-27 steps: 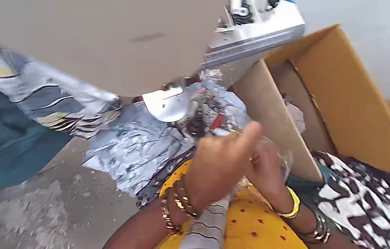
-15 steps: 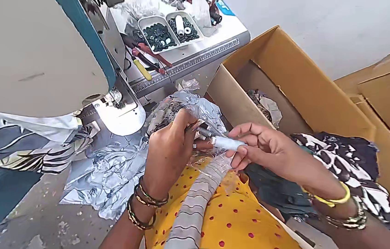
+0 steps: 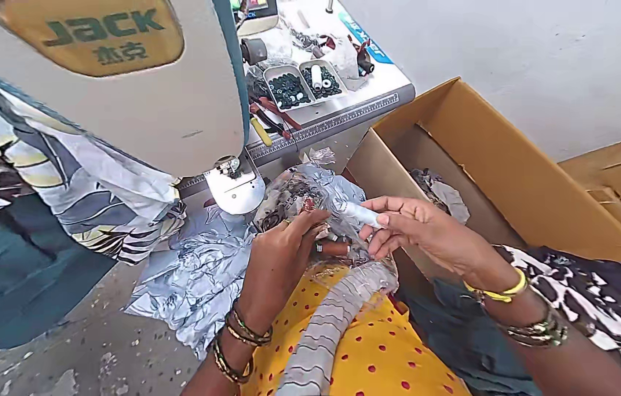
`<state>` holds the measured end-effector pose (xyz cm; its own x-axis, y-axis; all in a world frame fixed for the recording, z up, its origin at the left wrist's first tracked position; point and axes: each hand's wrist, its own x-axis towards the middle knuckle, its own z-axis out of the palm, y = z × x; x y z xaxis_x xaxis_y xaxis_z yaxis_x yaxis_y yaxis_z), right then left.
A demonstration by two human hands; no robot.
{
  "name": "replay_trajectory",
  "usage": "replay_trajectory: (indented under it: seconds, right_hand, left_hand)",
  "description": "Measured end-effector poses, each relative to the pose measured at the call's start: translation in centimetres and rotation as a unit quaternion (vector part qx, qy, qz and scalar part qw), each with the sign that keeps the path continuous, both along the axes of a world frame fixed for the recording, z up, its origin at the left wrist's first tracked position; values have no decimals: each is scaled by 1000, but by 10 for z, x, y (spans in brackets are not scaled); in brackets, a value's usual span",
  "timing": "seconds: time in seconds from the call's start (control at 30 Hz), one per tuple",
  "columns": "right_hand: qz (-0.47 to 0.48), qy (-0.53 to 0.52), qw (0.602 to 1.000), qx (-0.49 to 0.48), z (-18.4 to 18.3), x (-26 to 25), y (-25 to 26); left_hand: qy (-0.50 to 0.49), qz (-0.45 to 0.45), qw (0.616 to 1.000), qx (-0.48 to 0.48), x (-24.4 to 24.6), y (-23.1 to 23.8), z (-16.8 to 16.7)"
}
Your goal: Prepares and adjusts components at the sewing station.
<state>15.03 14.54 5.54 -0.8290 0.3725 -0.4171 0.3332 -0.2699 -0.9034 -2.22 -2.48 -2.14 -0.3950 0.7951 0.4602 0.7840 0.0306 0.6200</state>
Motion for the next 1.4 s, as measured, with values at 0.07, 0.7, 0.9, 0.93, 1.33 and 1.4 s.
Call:
replay_trajectory:
  seconds: [0.07, 0.7, 0.9, 0.93, 1.33, 1.4]
  right_hand:
    - [-49, 51, 996, 49, -9, 6, 5]
    - [-310, 245, 840, 372, -108, -2, 46]
    - [-385, 228, 714, 539, -13, -7, 145]
    - [-390, 229, 690, 565, 7, -14, 161]
    - [-559, 291, 458, 627, 91, -273, 265]
    - [-522, 246, 540, 613, 59, -310, 258]
  left_hand:
    - [7, 7, 1000, 9, -3, 3, 3]
    - [124, -154, 978, 65, 6, 166, 118]
    - [-57, -108, 972, 202, -7, 185, 145]
    - [-72, -98, 967, 224, -7, 177, 142]
    - [9, -283, 958, 44, -15, 87, 37]
    - [-1, -263, 965, -8, -21, 69, 23]
